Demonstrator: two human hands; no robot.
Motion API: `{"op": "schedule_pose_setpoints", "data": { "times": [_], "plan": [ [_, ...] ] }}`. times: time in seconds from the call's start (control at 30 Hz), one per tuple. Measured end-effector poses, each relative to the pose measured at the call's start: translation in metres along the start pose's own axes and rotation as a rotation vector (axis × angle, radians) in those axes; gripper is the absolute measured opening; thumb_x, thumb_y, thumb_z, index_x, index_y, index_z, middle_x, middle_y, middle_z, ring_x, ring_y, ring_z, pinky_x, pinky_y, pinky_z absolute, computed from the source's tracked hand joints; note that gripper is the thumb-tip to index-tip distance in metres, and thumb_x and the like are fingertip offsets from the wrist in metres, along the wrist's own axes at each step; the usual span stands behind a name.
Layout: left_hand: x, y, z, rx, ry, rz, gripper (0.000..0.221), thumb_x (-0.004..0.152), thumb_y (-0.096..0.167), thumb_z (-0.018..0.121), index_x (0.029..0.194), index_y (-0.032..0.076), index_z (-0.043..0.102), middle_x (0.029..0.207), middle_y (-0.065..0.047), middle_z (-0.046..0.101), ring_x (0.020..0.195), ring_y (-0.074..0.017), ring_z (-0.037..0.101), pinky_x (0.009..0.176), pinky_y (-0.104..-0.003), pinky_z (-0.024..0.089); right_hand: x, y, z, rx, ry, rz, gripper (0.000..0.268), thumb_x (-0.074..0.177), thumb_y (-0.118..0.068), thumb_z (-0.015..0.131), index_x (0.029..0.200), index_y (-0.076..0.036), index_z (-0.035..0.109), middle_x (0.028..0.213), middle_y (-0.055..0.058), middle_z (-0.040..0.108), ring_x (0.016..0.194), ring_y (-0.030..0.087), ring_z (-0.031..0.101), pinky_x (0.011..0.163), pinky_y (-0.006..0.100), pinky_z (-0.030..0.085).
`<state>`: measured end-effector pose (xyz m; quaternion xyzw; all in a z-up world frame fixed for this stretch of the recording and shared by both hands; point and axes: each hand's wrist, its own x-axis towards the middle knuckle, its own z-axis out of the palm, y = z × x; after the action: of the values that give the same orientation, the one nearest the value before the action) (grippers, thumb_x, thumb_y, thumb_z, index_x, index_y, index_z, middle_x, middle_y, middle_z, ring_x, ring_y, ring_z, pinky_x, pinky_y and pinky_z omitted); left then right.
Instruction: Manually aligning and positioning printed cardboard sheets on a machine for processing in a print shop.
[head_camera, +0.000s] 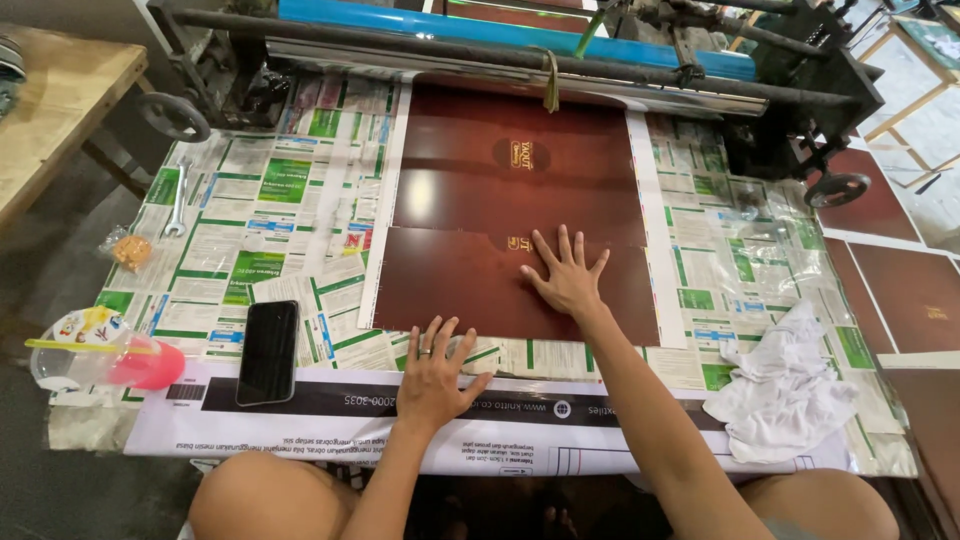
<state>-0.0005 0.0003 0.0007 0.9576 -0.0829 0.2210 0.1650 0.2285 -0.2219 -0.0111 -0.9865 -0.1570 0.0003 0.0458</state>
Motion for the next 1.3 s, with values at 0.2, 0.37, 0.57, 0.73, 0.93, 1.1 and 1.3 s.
{"op": "schedule_pose_setpoints", "data": {
  "times": [0.2,0.37,0.57,0.73,0.93,1.1,1.3],
  "plan": [
    [0.000,-0.001,0.002,-0.046,0.016,0.015,0.068,0.087,0.056,0.068,0.138,0.012,0.061,0.142,-0.018,0.052,0.140,-0.0400,0.042,0.119,-0.060,0.026,0.031,0.006,-0.006,0.048,-0.024,-0.007,0.086,0.090,-0.082,0.035,0.163,-0.043,0.012,0.173,0.011,0.000,0.157,0.042,-0.002,0.111,0.080,-0.007],
    [-0.003,0.000,-0.003,-0.056,0.032,0.021,0.067,0.085,0.054,0.069,0.137,0.012,0.062,0.142,-0.018,0.052,0.140,-0.0400,0.042,0.119,-0.060,0.026,0.033,0.003,-0.002,0.072,-0.019,-0.011,0.090,0.088,-0.083,0.033,0.164,-0.040,0.011,0.173,0.011,-0.002,0.158,0.039,-0.003,0.112,0.081,-0.006],
    [0.000,0.000,-0.001,-0.032,0.031,0.024,0.068,0.085,0.056,0.068,0.136,0.012,0.062,0.142,-0.017,0.052,0.139,-0.0385,0.042,0.118,-0.059,0.025,-0.048,-0.009,-0.001,0.064,-0.021,-0.234,0.101,0.081,-0.087,0.044,0.164,-0.036,0.016,0.171,0.017,0.000,0.157,0.041,-0.004,0.115,0.073,-0.004],
    [-0.002,0.004,-0.004,0.008,-0.020,0.003,0.065,0.087,0.057,0.065,0.136,0.015,0.062,0.142,-0.015,0.052,0.137,-0.0354,0.043,0.119,-0.057,0.027,-0.084,-0.005,-0.025,0.059,-0.079,-0.382,0.109,0.073,-0.084,0.060,0.162,-0.034,0.021,0.170,0.016,0.007,0.156,0.040,0.003,0.120,0.066,0.004],
    [-0.012,-0.003,0.003,-0.021,0.158,0.065,0.061,0.089,0.052,0.066,0.132,0.008,0.062,0.129,-0.015,0.055,0.126,-0.0342,0.049,0.113,-0.054,0.035,-0.075,-0.009,-0.043,-0.162,-0.094,-0.543,0.089,0.086,-0.070,0.062,0.158,-0.024,0.035,0.161,0.020,0.030,0.147,0.043,0.030,0.116,0.058,0.029],
    [-0.009,-0.002,-0.001,-0.062,0.028,-0.026,0.059,0.090,0.052,0.066,0.133,0.012,0.060,0.129,-0.013,0.056,0.126,-0.0335,0.050,0.116,-0.051,0.035,-0.100,-0.032,-0.108,0.014,0.167,-0.472,0.041,0.098,-0.042,0.060,0.130,-0.018,0.069,0.128,0.007,0.071,0.117,0.026,0.066,0.108,0.048,0.043],
    [-0.002,0.002,-0.005,-0.003,-0.059,-0.003,0.074,0.085,0.059,0.065,0.143,0.014,0.055,0.150,-0.015,0.046,0.141,-0.0343,0.038,0.119,-0.054,0.024,-0.113,-0.034,-0.050,0.117,0.589,-0.282,0.030,0.101,-0.012,0.055,0.126,-0.016,0.072,0.132,0.002,0.072,0.126,0.020,0.065,0.117,0.048,0.040]
  ]
}}
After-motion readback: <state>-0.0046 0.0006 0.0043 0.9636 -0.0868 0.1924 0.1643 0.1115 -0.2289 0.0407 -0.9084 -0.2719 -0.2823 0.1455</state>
